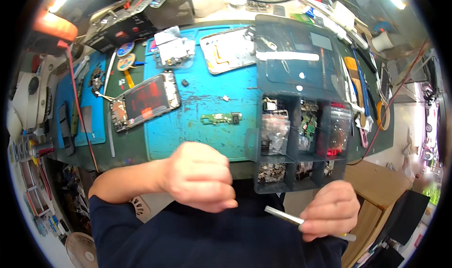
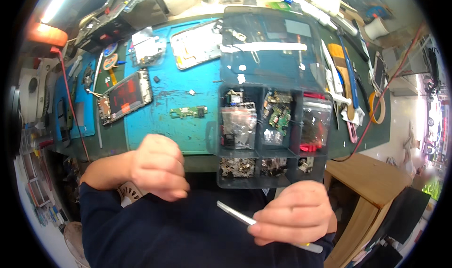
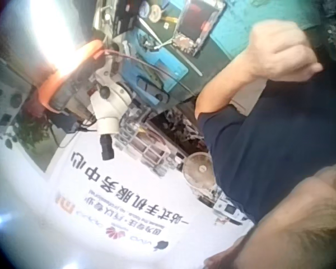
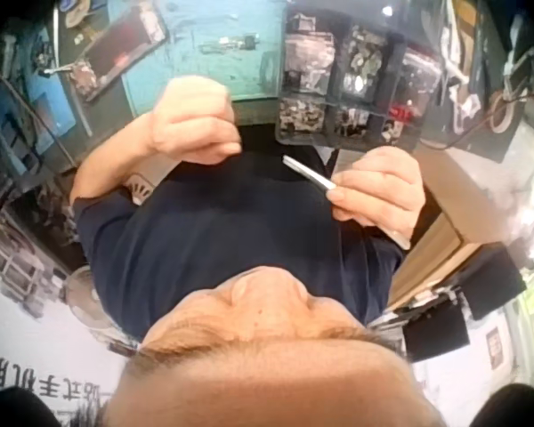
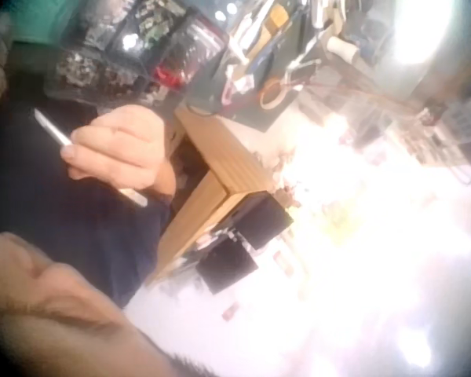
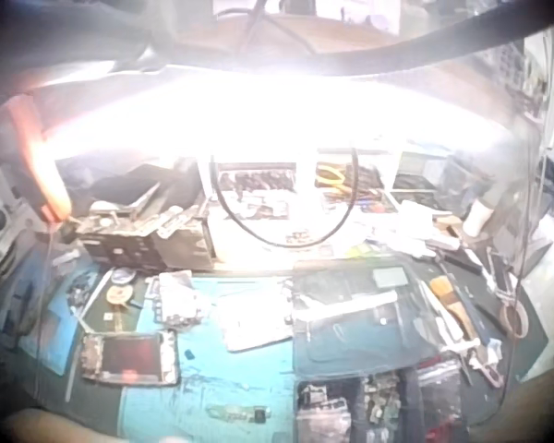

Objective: The person uses a hot air gun and soldering iron to work on a small circuit board, applying flux and soldering components. They retrieve a replacement part from a parts box and continue soldering the board.

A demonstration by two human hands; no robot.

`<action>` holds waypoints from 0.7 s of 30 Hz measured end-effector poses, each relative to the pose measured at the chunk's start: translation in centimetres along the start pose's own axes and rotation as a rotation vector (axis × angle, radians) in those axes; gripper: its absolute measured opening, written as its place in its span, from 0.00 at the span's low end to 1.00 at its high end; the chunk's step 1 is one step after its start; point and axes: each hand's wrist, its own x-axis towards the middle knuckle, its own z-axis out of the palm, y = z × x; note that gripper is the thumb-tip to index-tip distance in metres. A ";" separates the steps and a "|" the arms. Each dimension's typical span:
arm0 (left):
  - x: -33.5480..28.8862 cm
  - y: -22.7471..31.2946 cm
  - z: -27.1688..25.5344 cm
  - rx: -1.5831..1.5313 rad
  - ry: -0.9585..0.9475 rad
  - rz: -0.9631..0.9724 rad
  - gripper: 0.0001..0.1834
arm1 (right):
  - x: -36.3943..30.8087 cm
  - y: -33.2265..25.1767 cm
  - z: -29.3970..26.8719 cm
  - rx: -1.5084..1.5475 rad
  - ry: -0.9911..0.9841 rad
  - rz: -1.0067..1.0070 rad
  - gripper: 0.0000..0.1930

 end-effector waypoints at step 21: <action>0.6 -0.3 -0.9 0.269 0.105 -0.245 0.18 | 0.0 0.0 0.7 -0.421 -0.117 0.349 0.12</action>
